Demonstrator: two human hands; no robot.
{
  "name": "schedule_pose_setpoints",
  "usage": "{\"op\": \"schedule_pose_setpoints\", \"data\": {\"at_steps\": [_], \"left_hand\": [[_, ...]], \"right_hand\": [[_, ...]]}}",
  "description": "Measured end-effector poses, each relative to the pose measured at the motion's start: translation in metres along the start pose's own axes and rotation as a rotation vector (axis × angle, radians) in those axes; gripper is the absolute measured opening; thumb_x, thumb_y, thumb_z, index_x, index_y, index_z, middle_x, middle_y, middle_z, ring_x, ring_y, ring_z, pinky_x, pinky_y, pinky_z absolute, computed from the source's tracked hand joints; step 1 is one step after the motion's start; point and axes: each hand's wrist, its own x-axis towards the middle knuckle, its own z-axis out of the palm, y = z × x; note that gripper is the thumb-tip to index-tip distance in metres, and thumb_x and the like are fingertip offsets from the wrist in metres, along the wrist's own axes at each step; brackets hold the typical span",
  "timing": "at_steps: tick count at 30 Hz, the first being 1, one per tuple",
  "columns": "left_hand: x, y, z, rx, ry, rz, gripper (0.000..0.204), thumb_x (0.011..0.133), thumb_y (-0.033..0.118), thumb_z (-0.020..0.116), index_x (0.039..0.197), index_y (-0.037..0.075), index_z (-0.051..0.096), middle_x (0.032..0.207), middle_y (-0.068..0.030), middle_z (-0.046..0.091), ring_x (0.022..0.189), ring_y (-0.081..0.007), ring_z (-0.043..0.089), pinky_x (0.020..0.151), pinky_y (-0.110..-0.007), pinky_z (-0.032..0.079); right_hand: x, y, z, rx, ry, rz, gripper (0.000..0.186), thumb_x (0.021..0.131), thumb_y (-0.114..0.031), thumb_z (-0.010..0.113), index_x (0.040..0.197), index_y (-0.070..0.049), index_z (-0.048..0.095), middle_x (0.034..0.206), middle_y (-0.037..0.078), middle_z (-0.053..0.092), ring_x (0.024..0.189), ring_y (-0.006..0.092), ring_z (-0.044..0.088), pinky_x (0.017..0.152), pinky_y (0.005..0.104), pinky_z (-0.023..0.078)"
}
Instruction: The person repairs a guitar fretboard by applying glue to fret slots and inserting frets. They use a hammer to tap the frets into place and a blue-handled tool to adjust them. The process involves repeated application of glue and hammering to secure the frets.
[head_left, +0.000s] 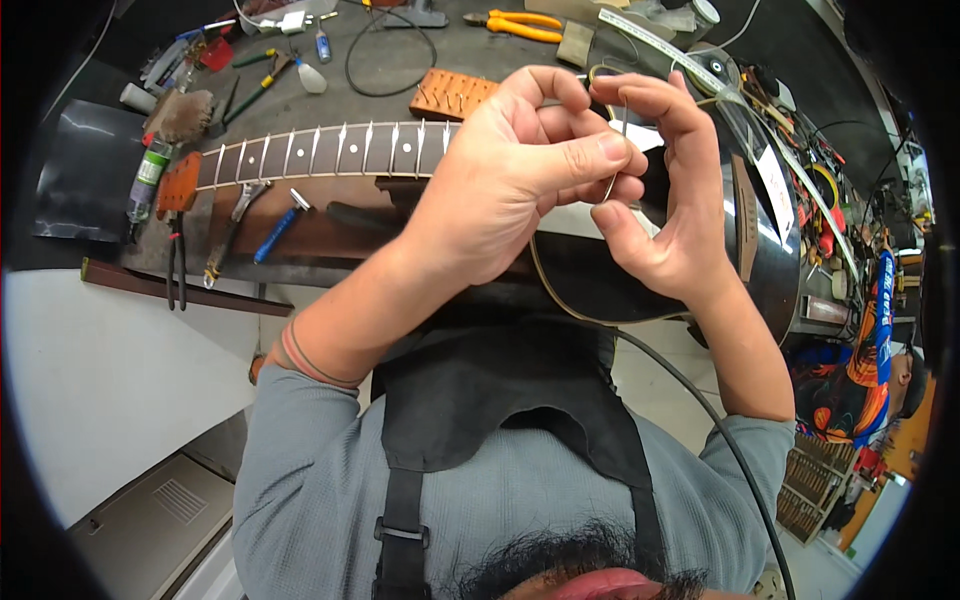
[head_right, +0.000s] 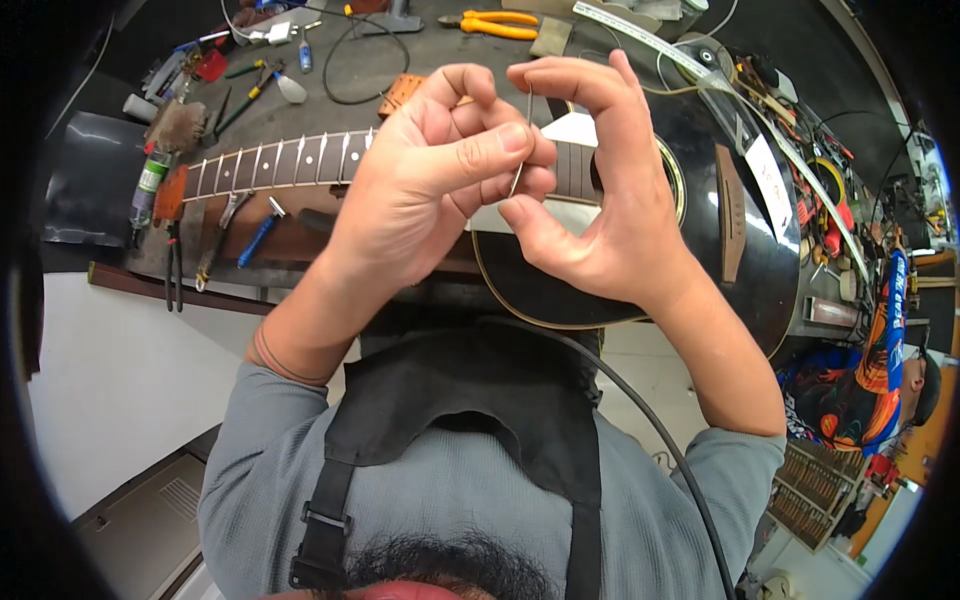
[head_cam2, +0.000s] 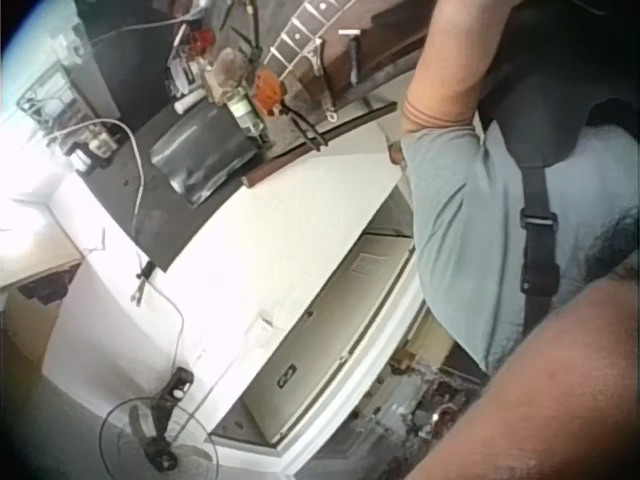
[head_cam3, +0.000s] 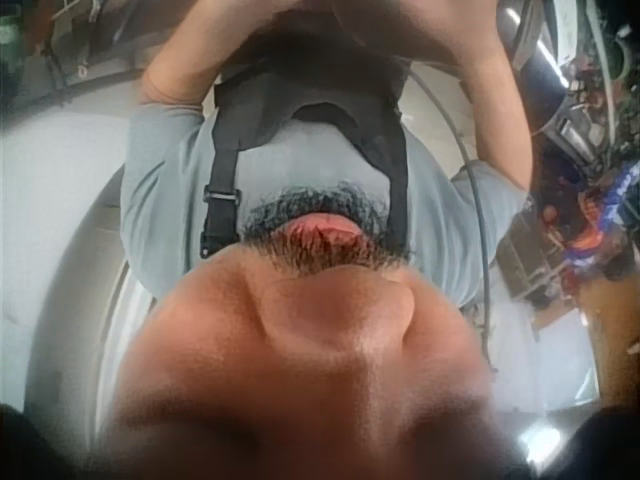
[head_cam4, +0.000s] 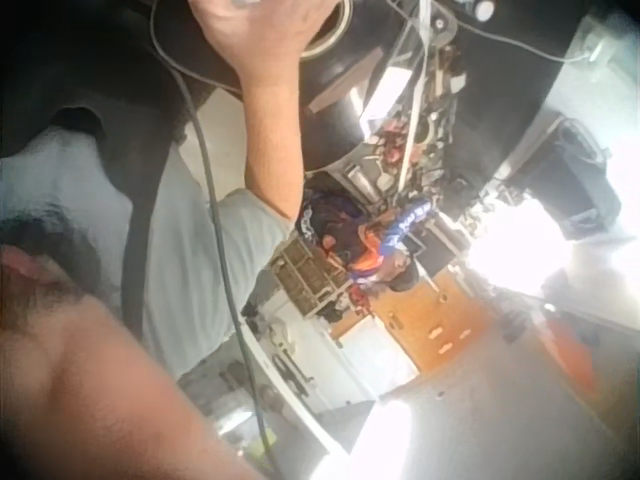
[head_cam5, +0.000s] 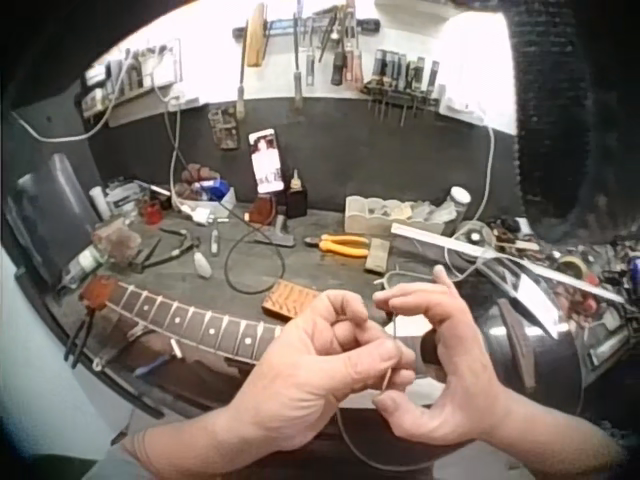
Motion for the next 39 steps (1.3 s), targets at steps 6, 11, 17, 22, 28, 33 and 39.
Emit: {"op": "schedule_pose_setpoints", "data": {"at_steps": [6,11,17,22,28,33,39], "left_hand": [[-0.042,0.030,-0.025,0.579,0.169,0.350,0.039,0.113,0.003,0.057,0.150,-0.001,0.045,0.125,-0.0296,0.074,0.105,-0.0322,0.080,0.093,-0.042,0.067],[-0.141,0.055,-0.126,1.491,0.334,1.003,0.028,0.102,-0.022,0.057,0.124,-0.006,0.056,0.095,-0.0241,0.070,0.079,-0.0258,0.066,0.073,-0.037,0.057],[-0.186,0.051,-0.197,2.022,0.644,0.576,0.020,0.092,-0.012,0.073,0.111,-0.004,0.072,0.105,-0.0164,0.074,0.094,-0.0354,0.067,0.086,-0.045,0.053],[-0.191,0.050,-0.221,2.096,0.598,0.470,0.021,0.096,-0.002,0.076,0.117,-0.002,0.074,0.114,-0.0154,0.076,0.104,-0.0353,0.068,0.095,-0.045,0.051],[-0.197,0.054,-0.239,2.109,0.559,0.489,0.022,0.098,0.002,0.077,0.119,-0.003,0.075,0.116,-0.0143,0.078,0.106,-0.0340,0.070,0.096,-0.044,0.052],[-0.199,0.053,-0.242,2.109,0.546,0.492,0.018,0.099,0.001,0.077,0.116,-0.004,0.077,0.112,-0.0141,0.078,0.103,-0.0334,0.069,0.094,-0.043,0.052],[-0.200,0.055,-0.245,2.111,0.535,0.506,0.017,0.099,0.003,0.077,0.114,-0.006,0.077,0.108,-0.0140,0.078,0.102,-0.0334,0.068,0.095,-0.043,0.051]], "right_hand": [[-0.007,0.006,-0.015,-0.069,-0.142,0.213,0.070,0.080,-0.021,0.083,0.143,-0.005,0.058,0.142,0.013,0.067,0.134,0.0319,0.066,0.124,0.0516,0.041],[0.003,0.009,-0.010,-0.221,-0.390,0.291,0.064,0.080,-0.018,0.083,0.138,-0.003,0.061,0.134,0.015,0.067,0.128,0.0363,0.067,0.109,0.0445,0.053],[0.013,0.008,-0.002,-0.342,-0.524,0.275,0.064,0.077,-0.017,0.084,0.135,-0.002,0.062,0.133,0.016,0.066,0.126,0.0361,0.065,0.108,0.0453,0.054],[0.021,0.003,0.002,-0.388,-0.588,0.329,0.065,0.075,-0.016,0.084,0.135,-0.001,0.063,0.136,0.017,0.065,0.127,0.0364,0.065,0.111,0.0453,0.053],[0.030,0.001,0.001,-0.416,-0.664,0.363,0.067,0.075,-0.018,0.083,0.137,0.000,0.063,0.139,0.018,0.065,0.132,0.0373,0.062,0.115,0.0458,0.049],[0.033,0.000,0.002,-0.423,-0.717,0.422,0.070,0.077,-0.023,0.080,0.139,0.003,0.060,0.143,0.020,0.065,0.136,0.0378,0.060,0.120,0.0478,0.044],[0.037,-0.002,0.002,-0.413,-0.723,0.473,0.070,0.076,-0.022,0.080,0.138,0.003,0.060,0.144,0.020,0.064,0.137,0.0378,0.059,0.121,0.0478,0.042]]}}
